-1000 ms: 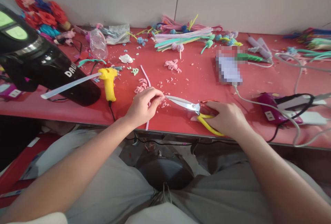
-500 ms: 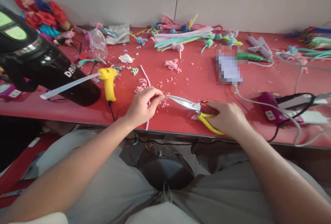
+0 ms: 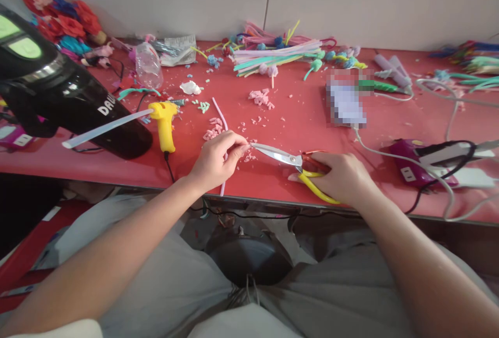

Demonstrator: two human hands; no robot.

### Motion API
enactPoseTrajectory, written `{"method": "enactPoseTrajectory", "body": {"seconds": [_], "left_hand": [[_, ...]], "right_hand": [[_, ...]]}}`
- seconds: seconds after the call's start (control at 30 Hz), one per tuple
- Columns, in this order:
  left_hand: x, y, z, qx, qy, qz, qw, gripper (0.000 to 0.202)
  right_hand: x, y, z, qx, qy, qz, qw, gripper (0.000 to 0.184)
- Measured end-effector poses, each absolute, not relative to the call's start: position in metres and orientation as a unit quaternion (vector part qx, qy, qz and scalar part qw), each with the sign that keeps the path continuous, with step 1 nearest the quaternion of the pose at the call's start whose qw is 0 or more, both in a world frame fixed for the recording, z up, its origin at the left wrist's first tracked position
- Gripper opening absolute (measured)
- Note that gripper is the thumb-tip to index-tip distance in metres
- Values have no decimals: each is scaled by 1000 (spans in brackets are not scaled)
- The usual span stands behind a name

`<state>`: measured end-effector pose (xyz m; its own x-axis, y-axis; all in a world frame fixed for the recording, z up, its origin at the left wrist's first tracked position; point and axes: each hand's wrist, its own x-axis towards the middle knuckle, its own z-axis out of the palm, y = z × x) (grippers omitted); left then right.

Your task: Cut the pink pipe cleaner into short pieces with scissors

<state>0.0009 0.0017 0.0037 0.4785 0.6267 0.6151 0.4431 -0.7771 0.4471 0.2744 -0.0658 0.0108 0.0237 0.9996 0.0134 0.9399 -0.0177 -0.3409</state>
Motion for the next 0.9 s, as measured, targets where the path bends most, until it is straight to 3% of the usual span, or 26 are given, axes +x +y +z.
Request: {"method": "enactPoseTrajectory", "body": {"seconds": [0.9], "left_hand": [[1,1,5,845,327,409,111,13]], "right_hand": [[278,-66,12,-688,-690,165,150,66]]}}
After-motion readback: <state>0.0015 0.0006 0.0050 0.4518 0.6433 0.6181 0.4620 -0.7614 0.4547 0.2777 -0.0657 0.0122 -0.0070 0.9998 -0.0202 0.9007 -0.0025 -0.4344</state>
